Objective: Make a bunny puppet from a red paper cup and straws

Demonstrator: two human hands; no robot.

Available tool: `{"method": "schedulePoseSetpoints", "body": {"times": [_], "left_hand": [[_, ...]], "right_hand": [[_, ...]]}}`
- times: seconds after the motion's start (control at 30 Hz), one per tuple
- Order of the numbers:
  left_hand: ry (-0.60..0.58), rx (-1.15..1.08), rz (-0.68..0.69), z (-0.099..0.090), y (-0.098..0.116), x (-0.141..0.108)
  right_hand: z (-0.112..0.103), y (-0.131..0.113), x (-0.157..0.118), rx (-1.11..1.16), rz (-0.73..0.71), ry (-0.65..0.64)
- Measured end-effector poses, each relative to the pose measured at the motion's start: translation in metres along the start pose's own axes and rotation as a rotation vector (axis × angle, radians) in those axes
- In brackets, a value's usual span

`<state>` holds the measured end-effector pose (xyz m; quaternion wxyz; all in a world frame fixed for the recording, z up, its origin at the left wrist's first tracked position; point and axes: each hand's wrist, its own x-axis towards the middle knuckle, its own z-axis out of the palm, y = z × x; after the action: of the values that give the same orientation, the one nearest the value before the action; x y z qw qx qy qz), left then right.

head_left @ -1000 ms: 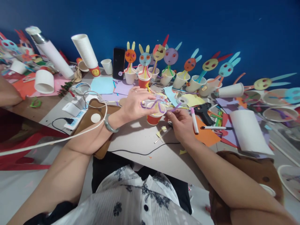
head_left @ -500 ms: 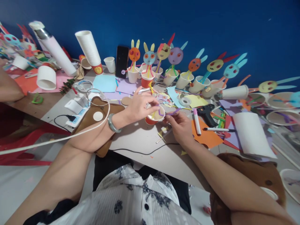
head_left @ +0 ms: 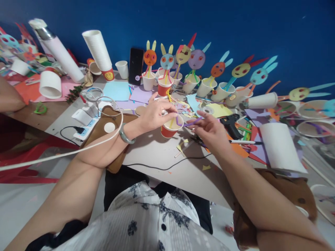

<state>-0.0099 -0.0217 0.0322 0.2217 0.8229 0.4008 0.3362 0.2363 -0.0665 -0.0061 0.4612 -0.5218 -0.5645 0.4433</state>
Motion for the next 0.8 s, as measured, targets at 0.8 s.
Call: {"method": "schedulePoseSetpoints", "body": {"times": [0.8], "left_hand": [[0.276, -0.237, 0.006, -0.032, -0.030, 0.011]], "right_hand": [[-0.038, -0.004, 0.012, -1.367, -0.114, -0.368]]}}
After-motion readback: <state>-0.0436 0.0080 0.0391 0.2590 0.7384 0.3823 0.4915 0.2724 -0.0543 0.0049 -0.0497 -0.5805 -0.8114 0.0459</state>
